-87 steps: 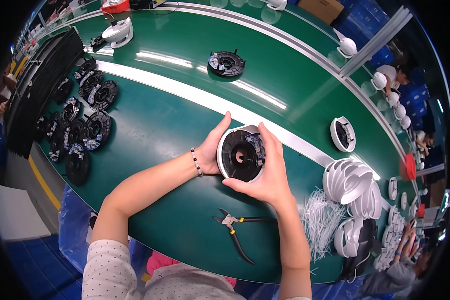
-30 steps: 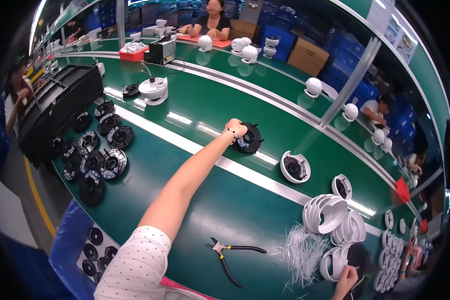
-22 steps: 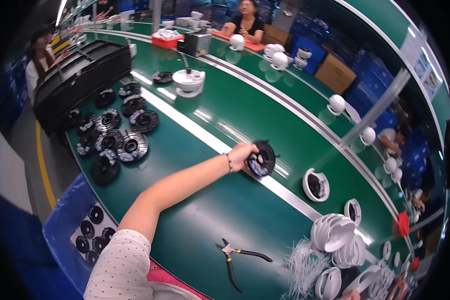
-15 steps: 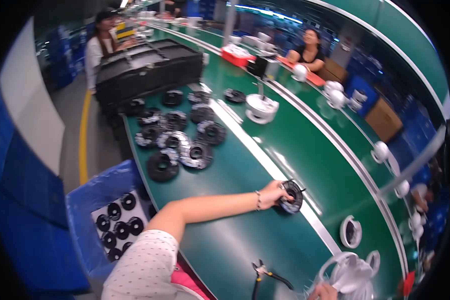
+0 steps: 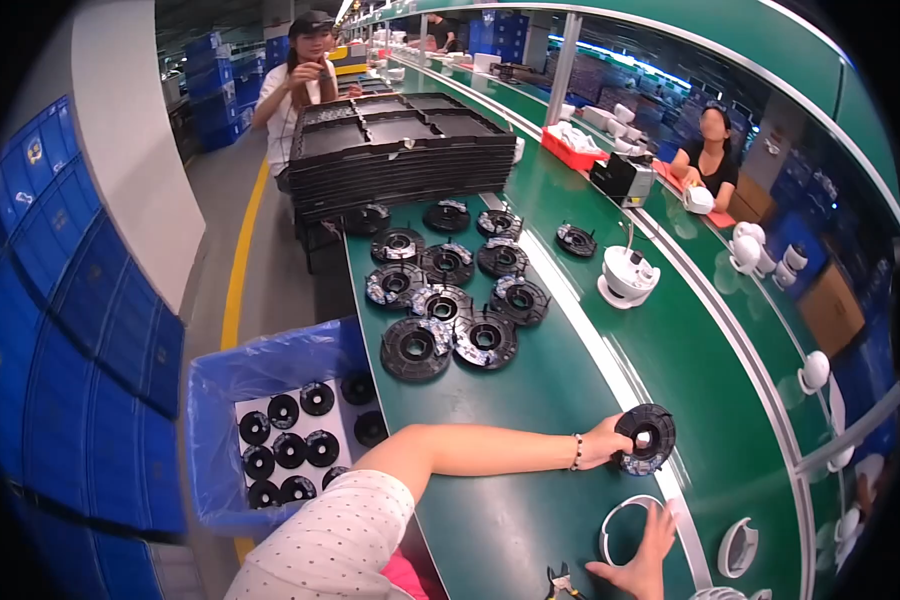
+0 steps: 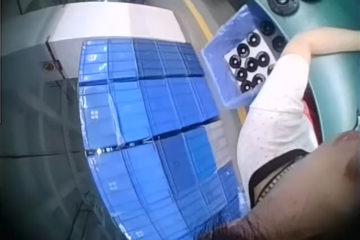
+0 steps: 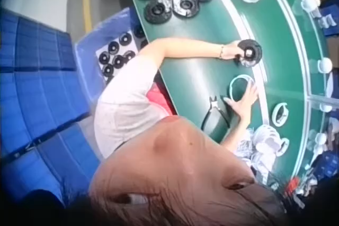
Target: Assembling circular lighting components and housing rings on an industrial production line.
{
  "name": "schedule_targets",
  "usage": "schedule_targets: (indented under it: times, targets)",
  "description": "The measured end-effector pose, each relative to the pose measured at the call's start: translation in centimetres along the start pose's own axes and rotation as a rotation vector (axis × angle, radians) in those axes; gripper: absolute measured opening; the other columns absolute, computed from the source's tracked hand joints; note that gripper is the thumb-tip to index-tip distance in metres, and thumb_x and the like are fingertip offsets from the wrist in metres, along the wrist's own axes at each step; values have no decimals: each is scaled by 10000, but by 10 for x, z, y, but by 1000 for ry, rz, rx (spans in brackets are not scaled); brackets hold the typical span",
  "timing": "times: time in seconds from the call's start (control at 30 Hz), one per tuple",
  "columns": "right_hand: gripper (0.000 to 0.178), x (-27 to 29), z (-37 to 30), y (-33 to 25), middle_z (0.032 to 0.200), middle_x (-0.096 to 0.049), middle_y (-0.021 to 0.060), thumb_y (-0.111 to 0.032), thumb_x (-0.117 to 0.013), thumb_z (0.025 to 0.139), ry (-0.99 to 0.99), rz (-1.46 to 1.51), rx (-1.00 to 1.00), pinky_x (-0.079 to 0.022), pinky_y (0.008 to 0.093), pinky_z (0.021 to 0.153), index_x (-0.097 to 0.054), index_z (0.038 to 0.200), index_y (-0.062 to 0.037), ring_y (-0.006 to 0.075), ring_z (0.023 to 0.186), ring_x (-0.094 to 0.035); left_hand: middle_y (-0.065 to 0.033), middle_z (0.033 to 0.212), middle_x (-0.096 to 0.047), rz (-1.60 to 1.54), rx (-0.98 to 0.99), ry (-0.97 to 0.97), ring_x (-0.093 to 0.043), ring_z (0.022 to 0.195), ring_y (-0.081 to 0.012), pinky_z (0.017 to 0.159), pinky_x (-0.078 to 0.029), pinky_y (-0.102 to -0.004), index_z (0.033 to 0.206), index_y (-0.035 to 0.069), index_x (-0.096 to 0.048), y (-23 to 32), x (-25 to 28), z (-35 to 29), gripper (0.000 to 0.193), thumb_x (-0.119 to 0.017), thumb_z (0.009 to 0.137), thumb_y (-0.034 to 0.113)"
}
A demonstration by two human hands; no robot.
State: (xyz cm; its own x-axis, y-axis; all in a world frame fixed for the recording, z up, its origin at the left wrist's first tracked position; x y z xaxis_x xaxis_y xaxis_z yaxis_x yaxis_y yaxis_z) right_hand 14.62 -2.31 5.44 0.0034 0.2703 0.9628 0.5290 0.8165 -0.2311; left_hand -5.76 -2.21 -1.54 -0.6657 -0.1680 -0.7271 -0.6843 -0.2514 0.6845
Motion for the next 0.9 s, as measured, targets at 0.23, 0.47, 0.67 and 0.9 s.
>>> schedule_targets:
  times: [0.23, 0.47, 0.67, 0.9]
  targets:
    - [1299, -22, 12, 33, 1339, -164, 260, -483, -812, 333, 143, 153, 43, -170, 473, 1002, -123, 1298, 48, 416, 1232, -165, -42, 1204, -451, -42, 106, -198, -421, 1122, -162, 974, -320, -320, 1238, 79, -350, -18, 2, 0, 590, -525, 700, -89]
    - [1291, -12, 26, 39, 1354, -171, 227, -378, -832, 314, -34, 151, 129, -155, 467, 1008, -120, 1314, 19, 421, 1238, -154, -14, 1175, -457, -112, 94, -171, -429, 1092, -140, 945, -335, -315, 1216, 89, -380, -26, -3, 3, 542, -494, 722, -105]
    - [1199, -15, 18, 43, 1292, -292, 218, -308, -797, 377, 161, 240, 61, -219, 407, 993, -132, 1319, 20, 361, 1184, -266, -36, 1072, -512, -246, 64, 9, -475, 1017, -143, 894, -397, -320, 1181, 46, -385, -9, -4, -4, 381, -517, 824, 64]
    - [1134, -17, 19, 45, 1313, -266, 208, -192, -750, 382, 174, 263, 83, -198, 397, 1013, -151, 1326, -2, 349, 1206, -248, -126, 1018, -570, 74, -71, 422, -546, 962, -242, 858, -436, -367, 1110, -38, -484, 168, 51, -275, 393, -579, 733, 23]
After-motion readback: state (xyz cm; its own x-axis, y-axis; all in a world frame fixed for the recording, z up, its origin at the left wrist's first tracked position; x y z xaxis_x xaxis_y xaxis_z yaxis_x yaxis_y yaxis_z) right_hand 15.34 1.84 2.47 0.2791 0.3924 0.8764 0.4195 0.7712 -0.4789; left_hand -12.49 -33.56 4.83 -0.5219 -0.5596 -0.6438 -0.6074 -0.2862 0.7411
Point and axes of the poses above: each hand's wrist, its own z-axis towards the middle knuckle, its own x-axis out of the back of the hand, y = z × x, the point moved 3 cm from there along z, towards the middle knuckle
